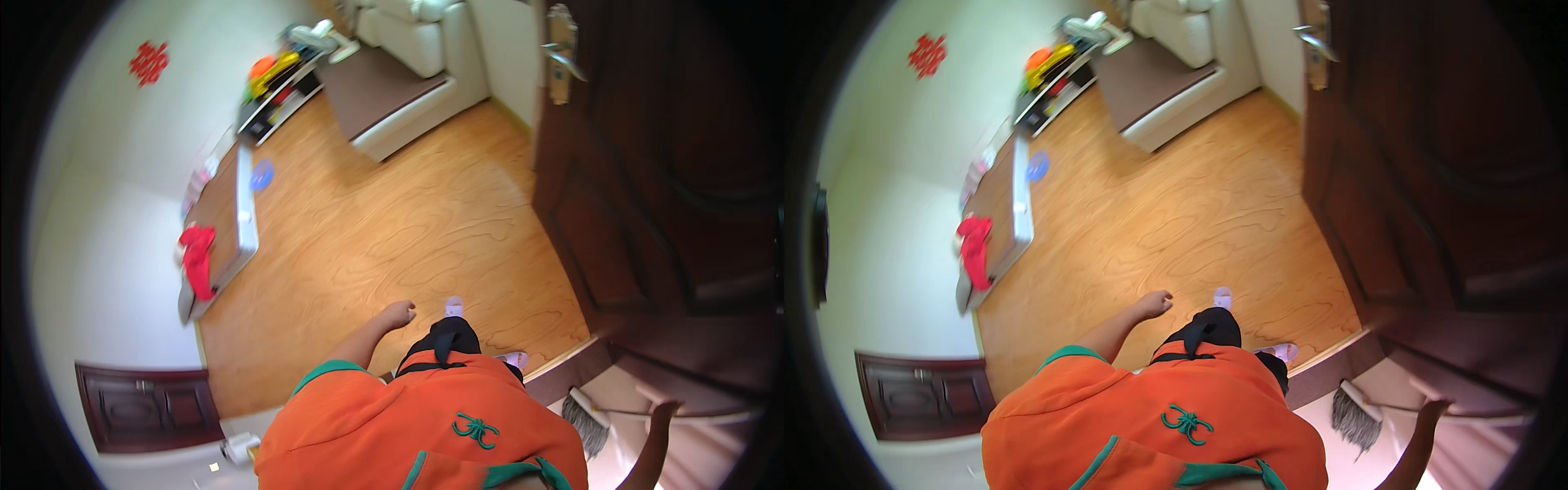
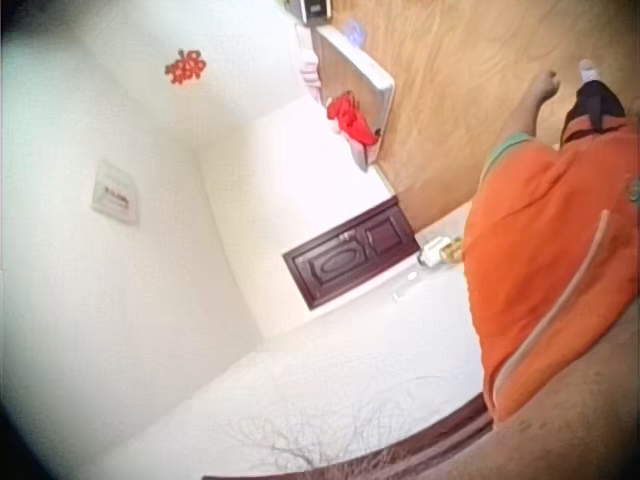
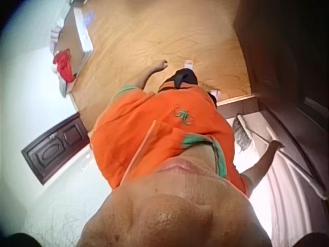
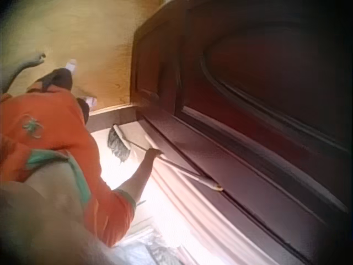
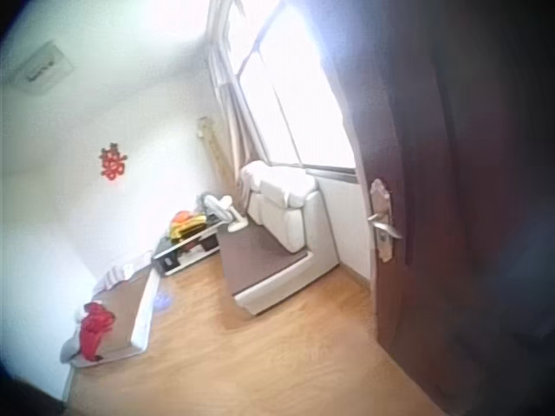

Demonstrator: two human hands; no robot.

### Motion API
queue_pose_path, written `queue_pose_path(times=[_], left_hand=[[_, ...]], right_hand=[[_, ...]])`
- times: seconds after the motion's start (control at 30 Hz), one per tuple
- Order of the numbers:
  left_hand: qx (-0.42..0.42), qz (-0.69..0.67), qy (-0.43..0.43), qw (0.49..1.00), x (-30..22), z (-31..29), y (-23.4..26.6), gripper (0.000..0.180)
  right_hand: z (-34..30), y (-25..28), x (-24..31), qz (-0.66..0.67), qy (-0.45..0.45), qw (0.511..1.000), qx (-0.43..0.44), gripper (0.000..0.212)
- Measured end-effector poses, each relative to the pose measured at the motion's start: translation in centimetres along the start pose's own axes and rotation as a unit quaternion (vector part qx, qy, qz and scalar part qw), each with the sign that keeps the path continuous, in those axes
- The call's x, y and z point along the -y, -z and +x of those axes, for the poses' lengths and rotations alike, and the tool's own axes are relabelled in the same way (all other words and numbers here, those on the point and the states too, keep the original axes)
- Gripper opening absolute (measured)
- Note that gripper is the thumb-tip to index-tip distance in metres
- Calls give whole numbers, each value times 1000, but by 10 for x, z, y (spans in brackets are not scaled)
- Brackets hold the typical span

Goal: The person picks up balloons from the floor, places them on a desk, and then mops the floor around furniture and a bed using a flat mop.

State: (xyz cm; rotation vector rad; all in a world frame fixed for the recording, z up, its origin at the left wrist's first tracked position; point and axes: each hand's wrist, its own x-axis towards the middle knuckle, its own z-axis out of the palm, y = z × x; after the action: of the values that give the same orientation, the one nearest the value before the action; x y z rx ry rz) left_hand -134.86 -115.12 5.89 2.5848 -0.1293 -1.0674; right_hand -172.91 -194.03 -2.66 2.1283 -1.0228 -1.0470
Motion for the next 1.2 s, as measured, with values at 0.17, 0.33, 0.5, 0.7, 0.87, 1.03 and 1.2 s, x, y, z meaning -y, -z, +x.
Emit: queue_pose_path(times=[0.17,0.33,0.5,0.7,0.87,1.03,1.2], left_hand=[[77,-1,72,994,6,-67,-73,38],[12,-90,109,990,-11,-65,-63,35],[-7,-80,114,990,-10,-54,-60,36],[46,-56,59,996,-54,-45,-50,36],[60,-70,39,995,-25,-15,-79,36],[4,-132,-18,991,2,5,-97,33],[21,-218,-9,976,33,12,-97,32]], right_hand=[[-4,59,-18,-248,49,953,166,37],[19,27,-43,-102,37,973,205,22],[-7,-77,-13,-199,150,921,301,23],[-102,-166,-15,-94,182,901,382,23],[-161,-80,-68,-13,103,886,451,16],[-250,117,-100,79,108,897,422,5],[-311,250,-23,179,141,913,339,5]])
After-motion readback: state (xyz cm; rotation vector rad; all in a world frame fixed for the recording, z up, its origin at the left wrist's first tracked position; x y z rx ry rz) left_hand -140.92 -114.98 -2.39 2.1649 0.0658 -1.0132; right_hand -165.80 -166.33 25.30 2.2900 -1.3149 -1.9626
